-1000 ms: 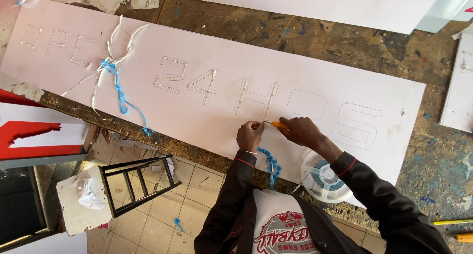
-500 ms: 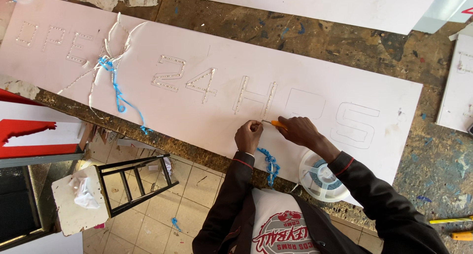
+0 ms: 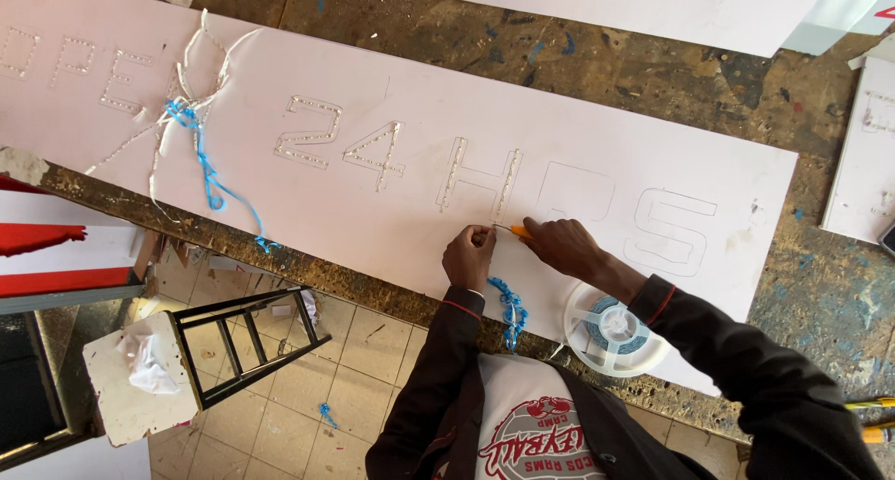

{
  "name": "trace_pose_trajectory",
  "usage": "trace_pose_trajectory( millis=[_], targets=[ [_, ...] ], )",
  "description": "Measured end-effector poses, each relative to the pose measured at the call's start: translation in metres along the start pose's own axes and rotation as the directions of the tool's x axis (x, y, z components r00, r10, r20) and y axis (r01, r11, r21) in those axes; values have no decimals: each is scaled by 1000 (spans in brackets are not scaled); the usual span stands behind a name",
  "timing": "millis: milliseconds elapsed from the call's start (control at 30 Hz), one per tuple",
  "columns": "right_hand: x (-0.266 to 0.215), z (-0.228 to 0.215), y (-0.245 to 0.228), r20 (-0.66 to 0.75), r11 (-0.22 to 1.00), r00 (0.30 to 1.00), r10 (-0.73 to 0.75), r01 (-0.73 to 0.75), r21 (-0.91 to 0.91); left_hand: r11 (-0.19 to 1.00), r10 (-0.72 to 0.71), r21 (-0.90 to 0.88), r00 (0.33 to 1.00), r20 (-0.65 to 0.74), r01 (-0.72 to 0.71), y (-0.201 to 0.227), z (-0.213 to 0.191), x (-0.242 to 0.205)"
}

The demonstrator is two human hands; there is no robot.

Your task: The person assembles LED light strips onto a white board to form the text 'OPEN 24 HRS'. They use a utility knife to cut the strips to size and place them along pre-drawn outlines of the letters and numbers.

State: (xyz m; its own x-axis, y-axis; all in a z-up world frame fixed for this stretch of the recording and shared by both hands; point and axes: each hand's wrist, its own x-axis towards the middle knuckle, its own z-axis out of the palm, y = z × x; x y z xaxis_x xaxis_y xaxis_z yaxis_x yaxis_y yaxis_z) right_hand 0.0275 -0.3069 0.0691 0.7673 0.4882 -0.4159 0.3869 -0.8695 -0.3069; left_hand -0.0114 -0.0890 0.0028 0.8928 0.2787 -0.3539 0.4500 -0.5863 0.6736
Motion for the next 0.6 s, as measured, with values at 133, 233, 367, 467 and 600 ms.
trace_pose_trajectory(
  millis=[133,233,367,467,600],
  targets=[
    [6,12,2,-4,996,1000,-6,5,-88,1000,12,1,1000,3,-12,-8,5,5],
    [10,14,3,32,995,999,-16,19,-99,1000,15,27,1000,-11,-15,-13,12,11],
    [7,22,-3,-41,977,999,-13,4,-212,997,69,20,997,-30,-69,-20,17,11],
    [14,33,-5,-45,974,999,3,-13,-224,995,96,12,994,-49,-95,-17,14,12],
    [18,35,-1,-12,975,999,30,-32,-220,991,137,6,990,-31,-137,-19,11,12]
  ],
)
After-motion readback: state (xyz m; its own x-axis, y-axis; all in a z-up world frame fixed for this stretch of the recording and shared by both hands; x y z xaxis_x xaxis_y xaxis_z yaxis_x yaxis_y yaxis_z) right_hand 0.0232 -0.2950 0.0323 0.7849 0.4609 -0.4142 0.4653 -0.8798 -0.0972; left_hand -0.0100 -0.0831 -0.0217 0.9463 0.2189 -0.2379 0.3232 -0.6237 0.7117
